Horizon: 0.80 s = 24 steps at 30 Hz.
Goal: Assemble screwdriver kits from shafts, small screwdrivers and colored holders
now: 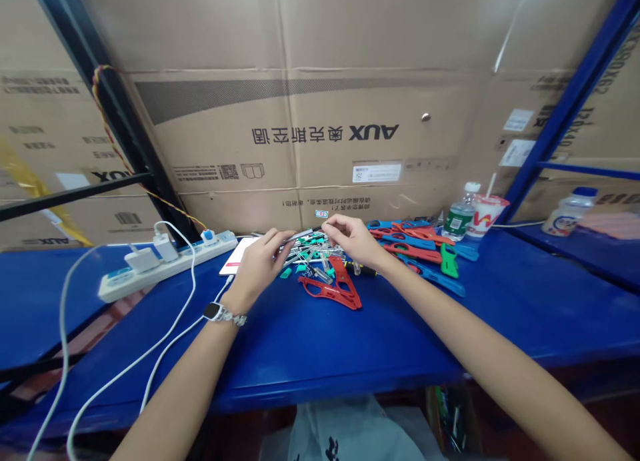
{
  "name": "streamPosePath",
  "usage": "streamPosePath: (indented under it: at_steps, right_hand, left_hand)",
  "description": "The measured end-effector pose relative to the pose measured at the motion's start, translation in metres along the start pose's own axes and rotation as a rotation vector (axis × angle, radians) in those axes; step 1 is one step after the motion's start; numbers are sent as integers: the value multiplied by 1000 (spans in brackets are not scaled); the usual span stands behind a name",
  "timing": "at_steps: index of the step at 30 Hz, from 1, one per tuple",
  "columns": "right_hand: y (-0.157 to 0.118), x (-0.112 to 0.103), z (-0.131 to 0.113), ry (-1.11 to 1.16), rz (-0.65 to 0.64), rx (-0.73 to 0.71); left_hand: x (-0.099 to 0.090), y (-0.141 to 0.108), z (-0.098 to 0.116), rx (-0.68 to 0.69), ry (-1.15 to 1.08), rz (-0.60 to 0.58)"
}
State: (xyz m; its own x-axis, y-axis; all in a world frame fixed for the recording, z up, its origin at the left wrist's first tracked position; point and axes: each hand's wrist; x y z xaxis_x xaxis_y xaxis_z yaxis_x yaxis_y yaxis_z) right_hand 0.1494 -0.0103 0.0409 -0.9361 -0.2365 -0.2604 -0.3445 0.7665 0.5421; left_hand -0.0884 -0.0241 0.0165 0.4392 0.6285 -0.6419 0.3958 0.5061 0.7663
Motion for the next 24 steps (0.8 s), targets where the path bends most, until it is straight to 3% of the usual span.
streamPosePath:
  at_steps: [7,12,16,19,24]
  right_hand:
    - [-30,13,11,-296,-117,-1]
    - [-36,19,8,-535,-148,53]
    - [-49,10,6,-522,-104,19]
    - [-70,-1,4,-651,-12,-42]
    - [-98,-10,2,-865,-156,63]
  left_hand:
    - [13,-3,18,159,-105,-163]
    - [19,-6,23,190,-120,-213]
    - [17,-6,19,184,-80,-207]
    - [16,-6,16,171,-57,-214]
    - [16,-5,14,154,-5,-242]
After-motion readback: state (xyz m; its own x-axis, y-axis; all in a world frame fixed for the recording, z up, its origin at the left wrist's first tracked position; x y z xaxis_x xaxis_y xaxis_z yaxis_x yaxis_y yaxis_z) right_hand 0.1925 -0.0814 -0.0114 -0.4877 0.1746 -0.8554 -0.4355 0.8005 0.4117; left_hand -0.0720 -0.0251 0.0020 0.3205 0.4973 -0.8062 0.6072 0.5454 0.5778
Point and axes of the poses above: each hand's wrist, its own y-axis towards the middle knuckle, its own x-axis out of the palm, z = x × y, and after that the axes turned 8 degrees about y, right-handed
